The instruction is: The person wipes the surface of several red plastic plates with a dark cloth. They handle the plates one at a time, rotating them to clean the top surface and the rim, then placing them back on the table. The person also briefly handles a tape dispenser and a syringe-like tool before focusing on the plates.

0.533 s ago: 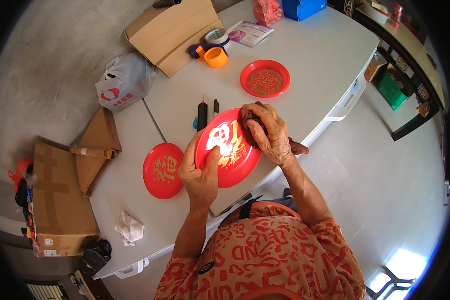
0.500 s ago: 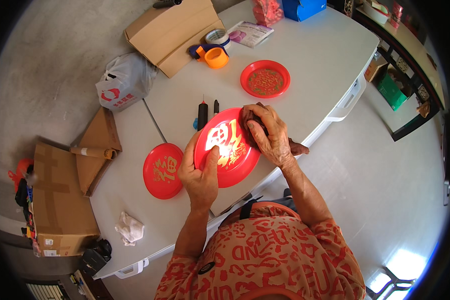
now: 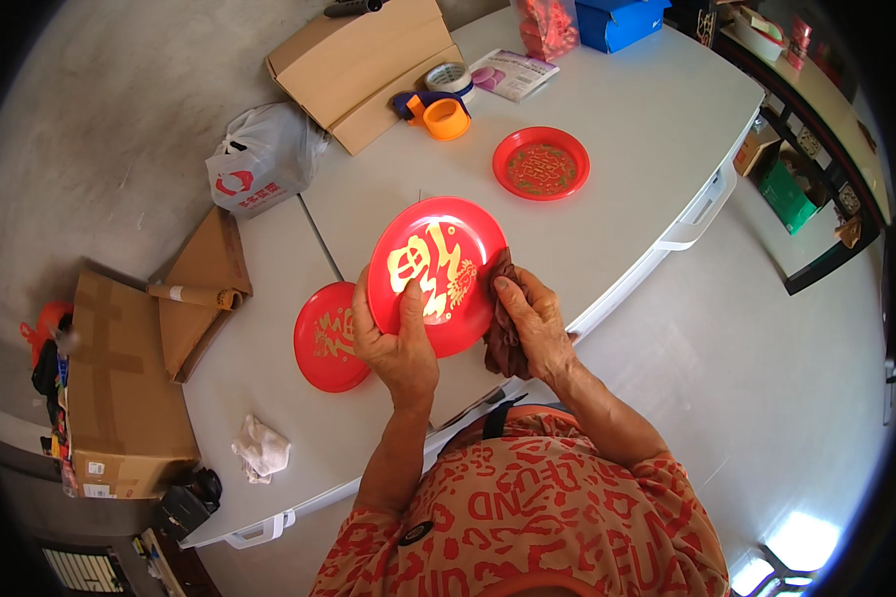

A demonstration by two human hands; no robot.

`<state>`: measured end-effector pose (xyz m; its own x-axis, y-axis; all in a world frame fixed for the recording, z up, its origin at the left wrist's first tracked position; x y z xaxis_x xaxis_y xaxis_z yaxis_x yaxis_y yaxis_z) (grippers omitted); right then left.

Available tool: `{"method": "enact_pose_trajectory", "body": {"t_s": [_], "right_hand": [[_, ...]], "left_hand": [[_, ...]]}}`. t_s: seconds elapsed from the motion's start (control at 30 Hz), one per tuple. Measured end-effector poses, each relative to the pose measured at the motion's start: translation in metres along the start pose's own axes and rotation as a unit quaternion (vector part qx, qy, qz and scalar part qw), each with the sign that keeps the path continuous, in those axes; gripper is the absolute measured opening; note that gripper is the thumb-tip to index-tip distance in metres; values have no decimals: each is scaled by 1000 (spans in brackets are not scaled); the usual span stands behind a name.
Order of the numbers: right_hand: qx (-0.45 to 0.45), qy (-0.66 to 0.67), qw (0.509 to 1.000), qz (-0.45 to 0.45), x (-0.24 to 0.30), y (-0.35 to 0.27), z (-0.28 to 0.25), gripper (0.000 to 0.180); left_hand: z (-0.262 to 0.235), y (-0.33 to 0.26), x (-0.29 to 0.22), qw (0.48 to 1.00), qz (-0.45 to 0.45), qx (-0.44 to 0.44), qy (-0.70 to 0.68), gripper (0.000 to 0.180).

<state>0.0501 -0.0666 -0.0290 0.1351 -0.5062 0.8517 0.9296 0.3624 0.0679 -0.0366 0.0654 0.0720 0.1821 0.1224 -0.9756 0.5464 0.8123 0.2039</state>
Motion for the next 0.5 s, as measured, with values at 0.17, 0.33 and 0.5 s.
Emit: {"method": "enact_pose_trajectory", "body": {"t_s": [0.17, 0.33, 0.5], "right_hand": [[17, -83, 995, -58, 20, 10, -7, 19], [147, -339, 850, -374, 82, 22, 11, 20], [209, -365, 816, -397, 101, 27, 24, 21]], "left_hand": [[2, -4, 1, 997, 25, 54, 44, 31], [-1, 13, -6, 974, -54, 208, 66, 31], [10, 12, -29, 953, -2, 243, 179, 20]]}}
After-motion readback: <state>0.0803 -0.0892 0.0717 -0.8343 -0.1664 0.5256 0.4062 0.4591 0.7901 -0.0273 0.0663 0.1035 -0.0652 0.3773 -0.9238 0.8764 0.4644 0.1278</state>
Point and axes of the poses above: each hand's wrist, its own y-axis towards the middle knuckle, its own z-axis out of the palm, x = y × z, the point moved 7 cm from there along y, towards the middle knuckle, and after that the axes turned 14 degrees about -z, right-handed, at the moved point
